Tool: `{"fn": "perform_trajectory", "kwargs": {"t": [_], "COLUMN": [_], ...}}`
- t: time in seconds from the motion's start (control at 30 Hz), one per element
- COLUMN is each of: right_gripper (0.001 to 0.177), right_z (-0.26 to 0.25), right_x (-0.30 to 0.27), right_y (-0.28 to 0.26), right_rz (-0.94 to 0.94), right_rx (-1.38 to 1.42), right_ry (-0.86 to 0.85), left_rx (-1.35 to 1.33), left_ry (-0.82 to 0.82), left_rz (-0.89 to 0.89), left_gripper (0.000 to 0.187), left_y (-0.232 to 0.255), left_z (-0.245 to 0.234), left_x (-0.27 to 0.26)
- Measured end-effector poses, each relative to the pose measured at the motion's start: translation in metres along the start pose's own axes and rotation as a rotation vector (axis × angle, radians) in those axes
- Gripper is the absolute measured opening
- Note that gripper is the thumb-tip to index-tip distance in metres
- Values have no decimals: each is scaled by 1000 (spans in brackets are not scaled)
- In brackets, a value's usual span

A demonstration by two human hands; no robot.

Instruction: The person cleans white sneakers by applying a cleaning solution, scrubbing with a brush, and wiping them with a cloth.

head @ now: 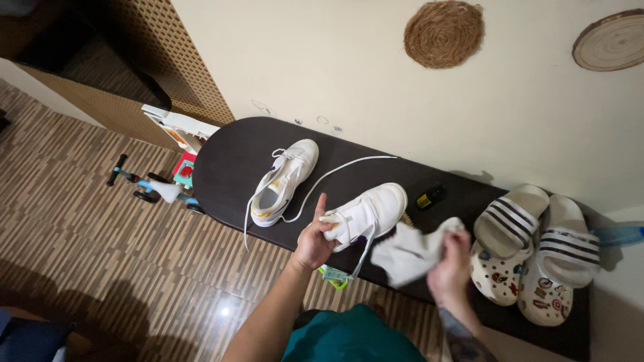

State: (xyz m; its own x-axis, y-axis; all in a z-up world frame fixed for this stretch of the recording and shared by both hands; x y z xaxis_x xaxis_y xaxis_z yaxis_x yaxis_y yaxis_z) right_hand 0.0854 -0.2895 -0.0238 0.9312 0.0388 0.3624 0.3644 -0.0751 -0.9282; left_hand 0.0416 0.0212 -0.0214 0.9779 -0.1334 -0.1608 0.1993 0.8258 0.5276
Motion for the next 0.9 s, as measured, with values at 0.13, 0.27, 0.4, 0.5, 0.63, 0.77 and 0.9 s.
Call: {"fn": "perform_trajectory", "kwargs": {"t": [0.13,0.27,0.4,0.5,0.63,0.77,0.9], "right_gripper": [13,16,20,23,24,23,27], "right_z": [-16,7,30,58,97,127,127], "right_x": [9,6,5,14,20,14,31], "right_y": [-5,-3,-18,-33,-41,-26,-30], "right_rz": [448,532,305,261,279,267,575], "right_rx": [328,372,189,192,46,93,646], "right_ry": [114,90,-58,-153,-276,-331,-307], "left_rx": [-6,7,-7,-3,66,87,49], "left_ry": [6,14,38,69,94,89,153], "left_rz": [3,38,84,114,148,162,120], "left_gripper": [99,101,102,102,101,100,100], "left_y": [4,6,-1,-10,-22,-31,-18], "left_z": [4,6,9,16,21,20,17], "left_x": [-4,-11,-16,-14,-15,-16,-18]}}
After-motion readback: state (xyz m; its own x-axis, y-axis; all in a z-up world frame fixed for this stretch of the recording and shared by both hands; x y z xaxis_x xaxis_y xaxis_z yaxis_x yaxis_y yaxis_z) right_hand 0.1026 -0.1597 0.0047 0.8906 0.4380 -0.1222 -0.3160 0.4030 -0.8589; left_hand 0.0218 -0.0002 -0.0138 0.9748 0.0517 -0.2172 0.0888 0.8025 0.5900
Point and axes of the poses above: each hand's wrist, its own x-axis towards the middle knuckle, its own z-axis out of the palm, y = z × x, the point moved 2 cm from there along x, towards the middle knuckle, and after that the axes turned 4 degrees about -y, right-handed, at the moved point
